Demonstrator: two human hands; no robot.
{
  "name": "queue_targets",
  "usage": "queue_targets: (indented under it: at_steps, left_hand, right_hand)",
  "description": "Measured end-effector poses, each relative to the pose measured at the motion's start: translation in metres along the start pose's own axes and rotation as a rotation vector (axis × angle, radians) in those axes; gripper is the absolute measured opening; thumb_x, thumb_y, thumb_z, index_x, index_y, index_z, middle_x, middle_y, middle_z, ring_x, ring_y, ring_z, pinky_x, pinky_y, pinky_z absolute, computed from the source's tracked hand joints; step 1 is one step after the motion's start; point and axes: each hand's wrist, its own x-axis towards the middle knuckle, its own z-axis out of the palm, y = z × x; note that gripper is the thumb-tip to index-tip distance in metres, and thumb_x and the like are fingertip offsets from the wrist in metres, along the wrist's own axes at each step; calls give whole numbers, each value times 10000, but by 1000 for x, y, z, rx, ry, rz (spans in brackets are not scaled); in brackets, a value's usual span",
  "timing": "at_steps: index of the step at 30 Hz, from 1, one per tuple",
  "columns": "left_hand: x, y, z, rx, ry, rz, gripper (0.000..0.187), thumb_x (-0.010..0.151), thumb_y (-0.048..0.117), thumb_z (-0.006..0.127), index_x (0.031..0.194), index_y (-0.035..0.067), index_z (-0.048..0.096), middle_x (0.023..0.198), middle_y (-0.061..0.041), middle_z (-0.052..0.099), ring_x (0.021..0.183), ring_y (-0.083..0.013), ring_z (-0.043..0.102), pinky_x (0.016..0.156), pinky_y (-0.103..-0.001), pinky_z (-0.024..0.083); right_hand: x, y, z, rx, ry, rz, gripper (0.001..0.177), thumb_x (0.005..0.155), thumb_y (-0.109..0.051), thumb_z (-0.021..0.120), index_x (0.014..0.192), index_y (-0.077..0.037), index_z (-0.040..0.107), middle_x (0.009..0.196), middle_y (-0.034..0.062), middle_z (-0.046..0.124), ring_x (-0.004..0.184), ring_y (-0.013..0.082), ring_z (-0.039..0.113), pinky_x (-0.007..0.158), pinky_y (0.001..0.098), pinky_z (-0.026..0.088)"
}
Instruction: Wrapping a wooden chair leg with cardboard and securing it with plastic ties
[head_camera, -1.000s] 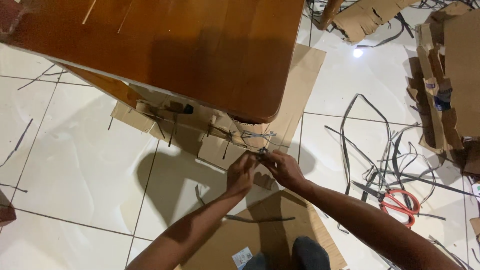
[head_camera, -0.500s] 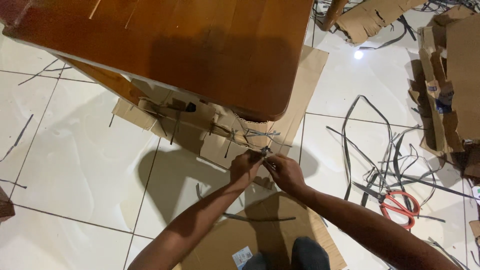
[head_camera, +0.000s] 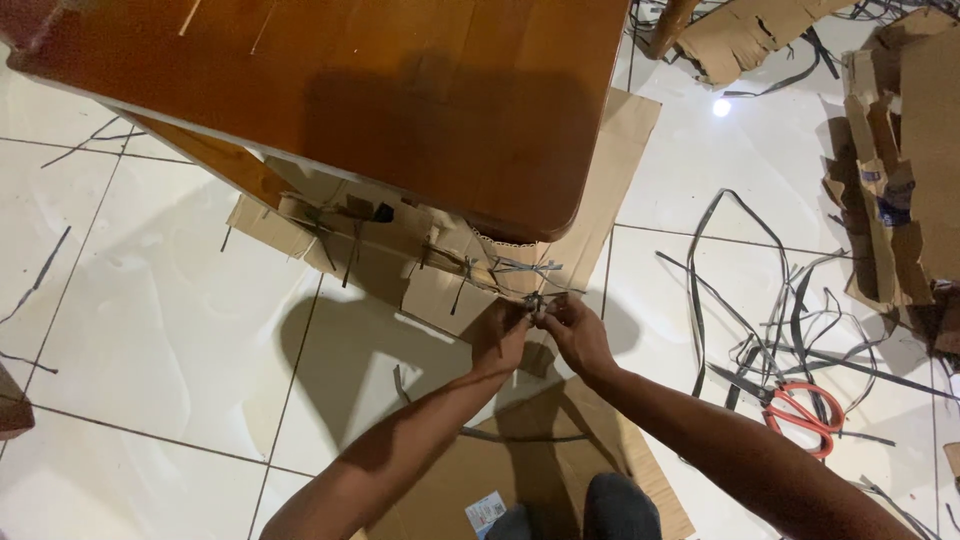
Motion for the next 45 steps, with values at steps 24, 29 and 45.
queue_targets:
  at_steps: [24, 29, 45]
  left_hand:
    - [-3, 31, -68, 191, -560, 390, 340, 961, 309, 683, 1007, -22, 747, 975, -204, 759, 975, -280, 701, 842, -447, 577]
    - [-4, 35, -79, 312, -508, 561, 316, 893, 353, 744, 999, 57, 780, 917, -185, 776, 957, -392, 753, 819, -473, 597]
    - [70, -39, -54, 864, -306, 541, 333, 775, 237, 696, 1081, 153, 599, 959, -138, 747, 934, -408, 755, 825, -537, 623]
  right_hand:
    - [8, 25, 9, 47, -161, -20, 262, 922, -258, 713, 1158, -162, 775, 1006, 169, 753, 814, 291, 688, 772, 480, 559]
    - [6, 16, 3, 93, -151, 26, 238, 931, -233, 707, 1149, -177, 784, 1006, 154, 736, 835, 264, 682, 801, 462, 550]
    - [35, 28, -30, -228, -84, -133, 288, 897, -340, 745, 1077, -120, 792, 920, 198, 775, 918, 432, 713, 851, 556, 534]
